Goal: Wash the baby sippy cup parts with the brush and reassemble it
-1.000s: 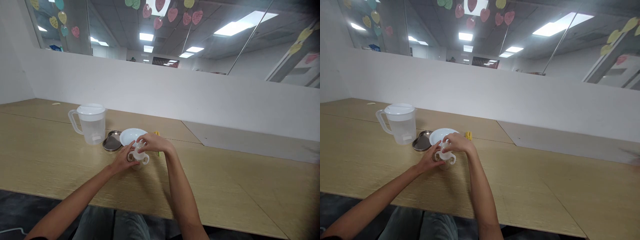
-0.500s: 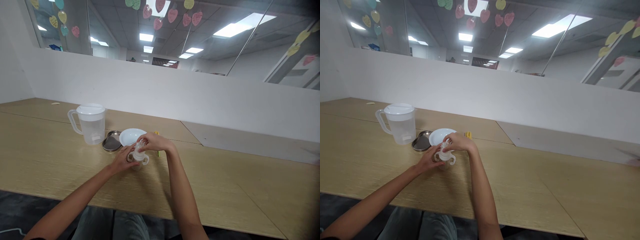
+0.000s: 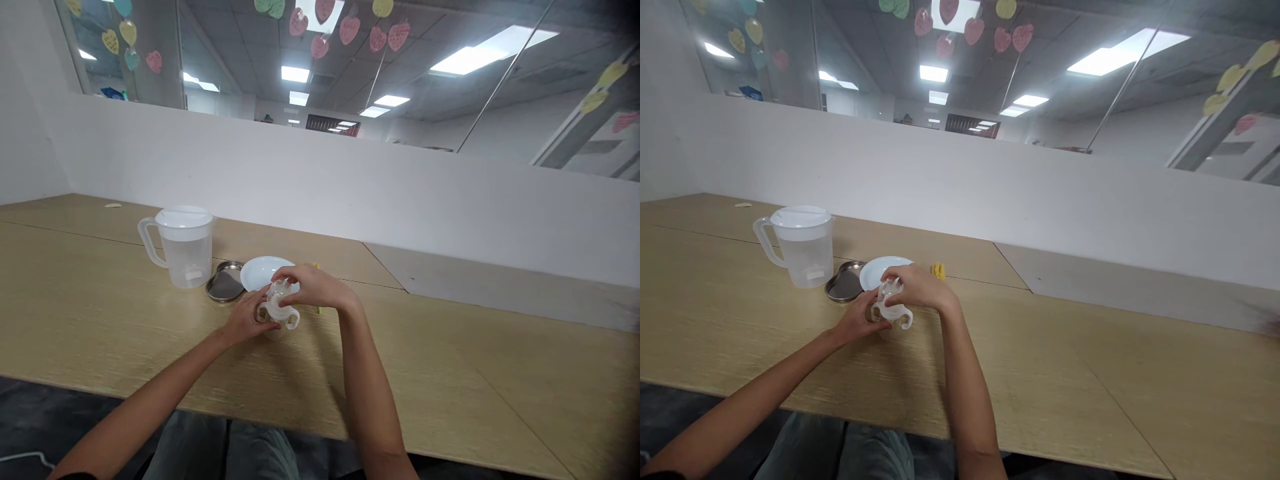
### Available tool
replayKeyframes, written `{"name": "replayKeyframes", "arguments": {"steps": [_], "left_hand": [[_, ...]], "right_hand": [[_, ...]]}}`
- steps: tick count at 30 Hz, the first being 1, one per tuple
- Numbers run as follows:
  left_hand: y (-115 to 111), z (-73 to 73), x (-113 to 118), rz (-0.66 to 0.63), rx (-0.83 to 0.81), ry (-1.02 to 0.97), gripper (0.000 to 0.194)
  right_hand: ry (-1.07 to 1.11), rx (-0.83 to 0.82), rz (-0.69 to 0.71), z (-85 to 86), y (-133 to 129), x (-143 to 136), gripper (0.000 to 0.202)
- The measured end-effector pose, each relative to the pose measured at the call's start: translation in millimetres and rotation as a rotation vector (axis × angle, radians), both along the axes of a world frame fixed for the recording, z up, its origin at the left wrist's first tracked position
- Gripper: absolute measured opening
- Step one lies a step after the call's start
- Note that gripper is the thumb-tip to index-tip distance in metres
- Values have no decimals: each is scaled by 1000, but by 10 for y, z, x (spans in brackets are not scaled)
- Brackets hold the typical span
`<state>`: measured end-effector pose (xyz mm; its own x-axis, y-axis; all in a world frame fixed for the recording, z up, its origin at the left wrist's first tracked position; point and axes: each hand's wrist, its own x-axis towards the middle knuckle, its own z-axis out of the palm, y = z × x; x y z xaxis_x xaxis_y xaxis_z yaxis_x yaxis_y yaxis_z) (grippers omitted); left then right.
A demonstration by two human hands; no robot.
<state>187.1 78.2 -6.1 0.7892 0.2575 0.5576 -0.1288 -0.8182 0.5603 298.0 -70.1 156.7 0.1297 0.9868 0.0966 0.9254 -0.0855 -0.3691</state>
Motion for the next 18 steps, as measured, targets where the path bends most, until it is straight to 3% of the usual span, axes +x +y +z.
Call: {"name": "replayKeyframes", "arguments": {"steps": [7, 12, 16, 18], "left_hand": [[26, -66, 8, -6, 16, 9, 86], [14, -57, 5, -32, 6, -5, 88], [12, -55, 3, -35, -4, 1, 86], [17, -59, 2, -37, 2, 2, 85]], "right_hand": [[199, 219, -49, 9, -74, 161, 40], [323, 345, -104, -89, 31, 345, 44], [121, 220, -275, -307, 251, 479, 36], [34, 95, -282, -430, 369, 521, 33]]}}
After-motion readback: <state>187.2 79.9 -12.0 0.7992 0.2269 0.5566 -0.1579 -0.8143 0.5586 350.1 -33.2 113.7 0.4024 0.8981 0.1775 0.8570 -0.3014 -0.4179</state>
